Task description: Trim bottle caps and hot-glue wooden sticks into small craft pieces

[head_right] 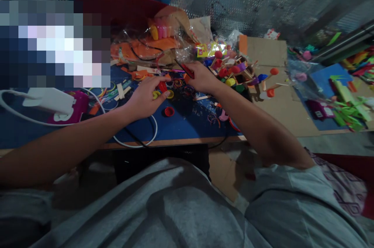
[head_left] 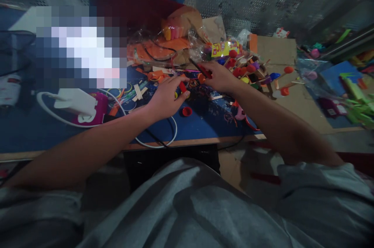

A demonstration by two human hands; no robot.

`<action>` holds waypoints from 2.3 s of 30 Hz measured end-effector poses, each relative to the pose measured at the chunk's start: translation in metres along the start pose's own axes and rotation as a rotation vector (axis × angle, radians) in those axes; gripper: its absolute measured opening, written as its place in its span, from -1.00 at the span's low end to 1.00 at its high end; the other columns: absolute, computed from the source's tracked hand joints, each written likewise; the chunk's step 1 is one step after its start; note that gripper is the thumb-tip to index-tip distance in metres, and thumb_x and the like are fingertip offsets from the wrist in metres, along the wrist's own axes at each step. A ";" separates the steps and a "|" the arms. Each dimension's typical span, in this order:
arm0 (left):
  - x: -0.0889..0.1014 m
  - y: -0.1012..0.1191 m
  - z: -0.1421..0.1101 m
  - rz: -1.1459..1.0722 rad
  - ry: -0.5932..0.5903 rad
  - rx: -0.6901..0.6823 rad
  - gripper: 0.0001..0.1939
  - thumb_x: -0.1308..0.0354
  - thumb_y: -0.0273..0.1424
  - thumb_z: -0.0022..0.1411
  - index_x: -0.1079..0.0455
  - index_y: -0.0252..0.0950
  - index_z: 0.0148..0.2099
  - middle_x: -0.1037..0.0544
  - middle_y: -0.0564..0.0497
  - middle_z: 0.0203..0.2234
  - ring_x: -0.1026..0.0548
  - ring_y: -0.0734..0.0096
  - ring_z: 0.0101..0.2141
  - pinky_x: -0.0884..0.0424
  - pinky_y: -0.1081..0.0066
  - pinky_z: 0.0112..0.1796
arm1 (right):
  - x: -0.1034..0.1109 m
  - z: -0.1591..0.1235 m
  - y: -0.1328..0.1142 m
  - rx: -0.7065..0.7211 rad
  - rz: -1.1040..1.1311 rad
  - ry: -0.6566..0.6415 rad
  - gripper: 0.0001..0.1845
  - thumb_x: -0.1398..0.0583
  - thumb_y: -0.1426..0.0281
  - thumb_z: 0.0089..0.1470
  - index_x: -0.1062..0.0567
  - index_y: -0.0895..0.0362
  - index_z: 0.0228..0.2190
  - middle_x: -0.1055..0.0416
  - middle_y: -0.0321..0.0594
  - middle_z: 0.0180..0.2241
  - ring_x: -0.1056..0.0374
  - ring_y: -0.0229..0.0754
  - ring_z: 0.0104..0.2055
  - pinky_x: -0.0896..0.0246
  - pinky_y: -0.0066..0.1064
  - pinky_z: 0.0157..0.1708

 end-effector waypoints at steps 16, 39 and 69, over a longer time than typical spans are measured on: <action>0.003 0.000 -0.001 -0.015 0.049 -0.051 -0.50 -0.19 -0.28 0.51 -0.45 -0.31 0.39 -0.56 -0.27 0.20 -0.54 -0.03 0.24 -0.44 -0.10 0.36 | 0.070 -0.171 0.030 -0.604 -0.287 0.059 -0.19 -0.29 0.06 0.27 -0.40 0.23 0.39 -0.70 0.16 -0.17 -0.62 0.47 -0.02 -0.50 0.17 -0.03; 0.006 -0.007 -0.001 -0.318 0.149 0.031 -0.77 -0.03 -0.33 0.50 -0.29 -0.17 0.15 -0.49 -0.04 -0.19 -0.46 0.32 -0.26 -0.52 0.23 -0.15 | 0.066 -0.186 0.013 -0.573 0.574 0.560 -0.10 -0.51 0.17 -0.07 -0.29 -0.11 0.24 -0.54 -0.22 -0.19 -0.47 -0.07 -0.40 -0.43 -0.21 -0.44; 0.093 -0.015 0.006 0.259 0.462 0.157 -0.71 -0.25 -0.19 0.46 -0.39 -0.09 0.15 -0.51 -0.17 0.14 -0.24 -0.21 0.34 -0.04 -0.48 0.41 | 0.018 -0.046 -0.010 -0.341 1.008 0.288 -0.58 -0.44 0.19 -0.21 -0.49 -0.04 -0.27 -0.49 -0.22 -0.32 -0.48 0.00 -0.27 -0.53 -0.08 -0.27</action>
Point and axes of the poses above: each hand's wrist, its own z-axis towards the middle knuckle, its own x-axis out of the back of the hand, y = z × x, the point moved 10 cm from there along z, towards the middle knuckle
